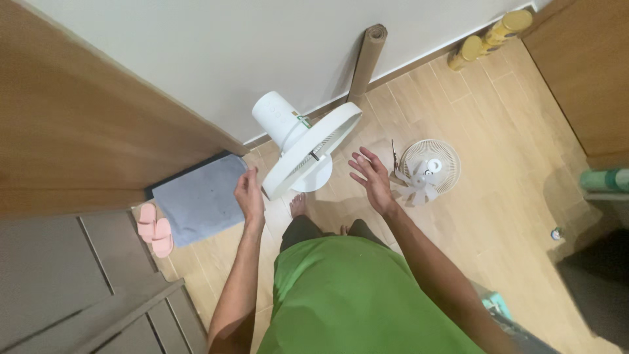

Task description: The person assembles a white pedestal fan by attaching the front grille, inserting the fan blades, and securing the rear grille. The person handles the fan components by hand and places the assembled fan upright.

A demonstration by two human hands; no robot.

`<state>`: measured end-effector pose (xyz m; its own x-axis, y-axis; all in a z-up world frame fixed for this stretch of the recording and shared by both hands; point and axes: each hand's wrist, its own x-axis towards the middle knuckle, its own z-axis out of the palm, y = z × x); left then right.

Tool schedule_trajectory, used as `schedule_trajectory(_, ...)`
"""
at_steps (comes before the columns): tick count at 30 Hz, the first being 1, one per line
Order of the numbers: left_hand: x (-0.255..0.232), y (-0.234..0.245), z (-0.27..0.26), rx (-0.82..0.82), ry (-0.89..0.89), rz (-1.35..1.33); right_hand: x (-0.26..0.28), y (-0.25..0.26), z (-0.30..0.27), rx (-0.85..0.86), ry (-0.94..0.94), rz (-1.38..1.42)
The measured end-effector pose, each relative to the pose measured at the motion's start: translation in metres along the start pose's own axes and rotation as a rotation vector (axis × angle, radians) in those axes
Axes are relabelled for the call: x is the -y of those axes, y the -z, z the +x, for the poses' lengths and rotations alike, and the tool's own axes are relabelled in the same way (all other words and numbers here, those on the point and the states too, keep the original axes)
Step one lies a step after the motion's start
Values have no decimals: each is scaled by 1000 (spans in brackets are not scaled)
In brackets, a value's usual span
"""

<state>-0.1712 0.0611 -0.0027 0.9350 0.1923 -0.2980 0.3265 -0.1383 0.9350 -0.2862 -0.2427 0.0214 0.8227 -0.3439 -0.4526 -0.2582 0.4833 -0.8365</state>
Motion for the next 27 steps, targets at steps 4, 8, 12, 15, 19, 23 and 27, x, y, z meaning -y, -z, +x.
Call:
schedule_trajectory(4, 31, 0, -35, -242, -146, -18, 0, 36, -10, -8, -5, -8)
schedule_trajectory(8, 67, -7, -73, -380, -160, 18, -7, 66, -24, 30, -21, -5)
schedule_trajectory(12, 82, -19, -119, -169, 72, -94, -12, 83, -44, 55, -67, 3)
schedule_trajectory(15, 79, -32, -150, 8, 237, -49, -13, 91, -58, 61, -88, -1)
schedule_trajectory(19, 61, -46, -170, 157, 269, -34, -8, 94, -69, 73, -64, 18)
schedule_trajectory(23, 52, -58, -170, 302, 249, -19, -6, 97, -77, 62, -24, 22)
schedule_trajectory(27, 56, -66, -169, 378, 246, -18, -9, 97, -90, 10, -7, 34)
